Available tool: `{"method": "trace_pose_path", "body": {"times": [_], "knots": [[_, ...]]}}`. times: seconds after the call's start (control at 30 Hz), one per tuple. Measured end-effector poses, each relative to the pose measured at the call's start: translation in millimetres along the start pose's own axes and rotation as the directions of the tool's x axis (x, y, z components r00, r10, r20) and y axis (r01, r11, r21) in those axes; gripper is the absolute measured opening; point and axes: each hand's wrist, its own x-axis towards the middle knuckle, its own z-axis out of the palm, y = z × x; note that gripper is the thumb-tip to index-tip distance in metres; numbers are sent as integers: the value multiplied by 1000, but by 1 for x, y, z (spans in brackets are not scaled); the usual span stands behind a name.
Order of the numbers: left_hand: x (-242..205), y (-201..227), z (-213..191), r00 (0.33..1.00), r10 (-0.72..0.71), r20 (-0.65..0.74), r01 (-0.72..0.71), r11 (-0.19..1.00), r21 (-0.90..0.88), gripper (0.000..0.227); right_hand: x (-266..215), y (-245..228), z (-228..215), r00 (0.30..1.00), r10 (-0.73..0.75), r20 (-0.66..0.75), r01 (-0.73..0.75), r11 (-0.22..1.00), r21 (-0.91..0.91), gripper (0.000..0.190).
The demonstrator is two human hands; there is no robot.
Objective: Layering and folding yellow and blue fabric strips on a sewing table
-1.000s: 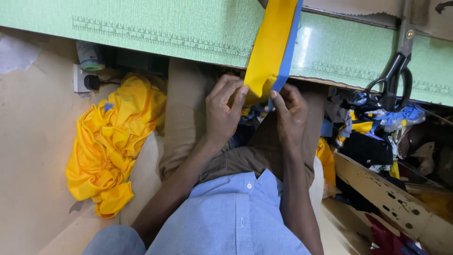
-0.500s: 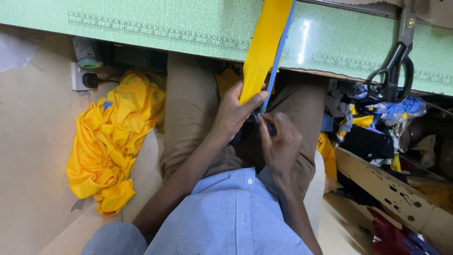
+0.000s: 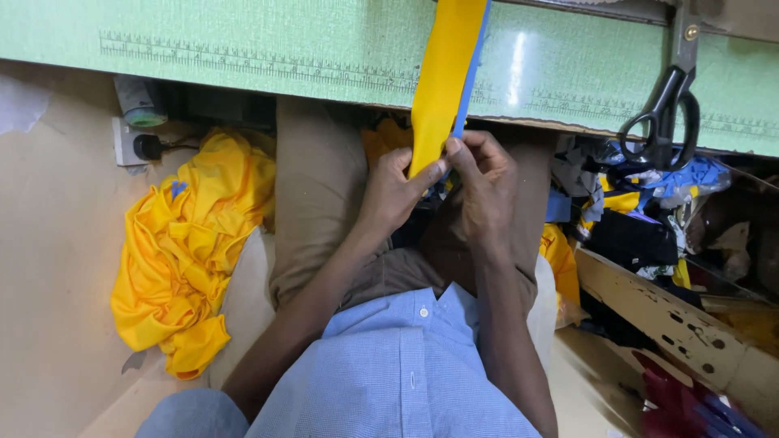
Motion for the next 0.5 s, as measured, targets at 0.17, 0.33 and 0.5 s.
{"method": "trace_pose_path", "body": {"times": [0.17, 0.33, 0.5], "knots": [[-10, 60, -13, 1000, 29, 4, -28, 989, -144, 30, -12, -10, 11, 995, -92, -23, 91, 994, -53, 10], [1, 68, -3, 995, -4, 100, 46, 906, -420, 27, -6, 20, 5, 998, -52, -38, 51, 998, -41, 9], [8, 48, 2, 992, 34, 122, 22, 903, -429, 20, 2, 34, -8, 997, -77, 31, 80, 990, -115, 10]]}}
